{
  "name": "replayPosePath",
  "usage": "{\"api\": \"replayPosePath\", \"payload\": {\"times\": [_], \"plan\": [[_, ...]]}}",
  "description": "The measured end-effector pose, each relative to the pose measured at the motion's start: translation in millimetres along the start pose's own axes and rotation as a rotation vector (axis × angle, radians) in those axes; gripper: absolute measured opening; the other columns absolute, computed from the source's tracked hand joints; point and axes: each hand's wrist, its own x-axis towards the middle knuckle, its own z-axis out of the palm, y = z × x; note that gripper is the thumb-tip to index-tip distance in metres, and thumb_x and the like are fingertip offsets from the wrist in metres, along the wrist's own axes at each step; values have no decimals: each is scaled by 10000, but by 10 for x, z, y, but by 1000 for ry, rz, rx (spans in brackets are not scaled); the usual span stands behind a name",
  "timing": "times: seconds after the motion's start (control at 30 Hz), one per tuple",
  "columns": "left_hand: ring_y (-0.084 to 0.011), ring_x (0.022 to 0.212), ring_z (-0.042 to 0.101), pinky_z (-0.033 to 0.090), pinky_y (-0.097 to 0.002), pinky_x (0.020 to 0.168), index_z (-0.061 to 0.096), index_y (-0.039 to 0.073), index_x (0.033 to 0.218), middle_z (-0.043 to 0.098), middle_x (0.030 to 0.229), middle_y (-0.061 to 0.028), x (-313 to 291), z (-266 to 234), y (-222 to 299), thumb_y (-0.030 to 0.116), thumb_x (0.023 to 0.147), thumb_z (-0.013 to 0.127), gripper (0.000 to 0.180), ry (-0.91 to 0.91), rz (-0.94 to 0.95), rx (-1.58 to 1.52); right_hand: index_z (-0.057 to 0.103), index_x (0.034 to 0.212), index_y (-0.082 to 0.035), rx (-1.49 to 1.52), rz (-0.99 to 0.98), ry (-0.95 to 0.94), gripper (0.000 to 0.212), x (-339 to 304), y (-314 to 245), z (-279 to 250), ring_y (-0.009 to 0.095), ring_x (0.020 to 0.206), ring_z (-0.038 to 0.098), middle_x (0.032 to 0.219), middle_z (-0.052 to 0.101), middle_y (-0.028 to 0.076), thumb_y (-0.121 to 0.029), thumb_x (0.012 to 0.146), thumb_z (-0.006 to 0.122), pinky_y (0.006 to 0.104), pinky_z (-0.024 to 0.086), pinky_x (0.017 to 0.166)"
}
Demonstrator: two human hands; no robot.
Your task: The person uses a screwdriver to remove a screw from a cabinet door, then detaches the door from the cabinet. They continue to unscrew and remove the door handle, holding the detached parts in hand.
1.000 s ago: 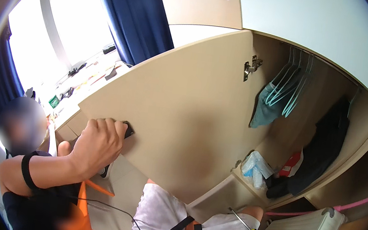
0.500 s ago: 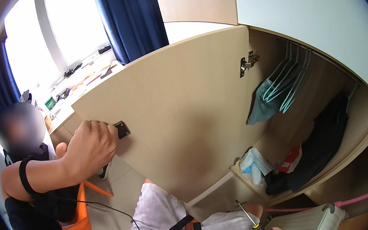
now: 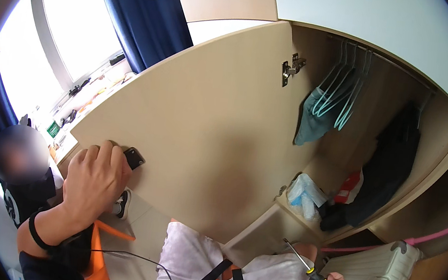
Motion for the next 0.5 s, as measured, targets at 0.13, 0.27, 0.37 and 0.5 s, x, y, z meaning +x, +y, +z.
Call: {"api": "replayPosePath", "payload": {"times": [0.13,0.27,0.37,0.5], "plan": [[-193,528,501,401,-322,480,452,73,650,433,576,-49,-254,-289,-189,99,769,628,214,-105,84,120,600,968,-159,107,151,-111,69,-57,64,135,29,634,499,790,568,-72,-173,902,585,180,326,484],[-189,502,477,375,-312,461,418,86,591,425,563,-45,-229,-137,-156,101,799,637,302,17,98,55,596,967,-151,71,111,-48,70,-68,81,104,25,627,496,793,572,-70,-166,900,586,176,326,491],[-203,501,476,368,-317,457,412,87,594,429,571,-50,-26,-76,17,78,776,663,310,162,42,-97,576,959,-98,168,91,16,94,-151,-95,188,39,637,496,795,556,-33,-125,876,612,185,340,477],[-259,541,491,355,-374,492,519,41,714,470,624,-79,10,-274,428,18,715,715,196,56,21,-563,580,917,-112,281,129,-66,58,-85,-247,265,47,685,484,807,520,-44,-132,880,620,198,334,448]]}}
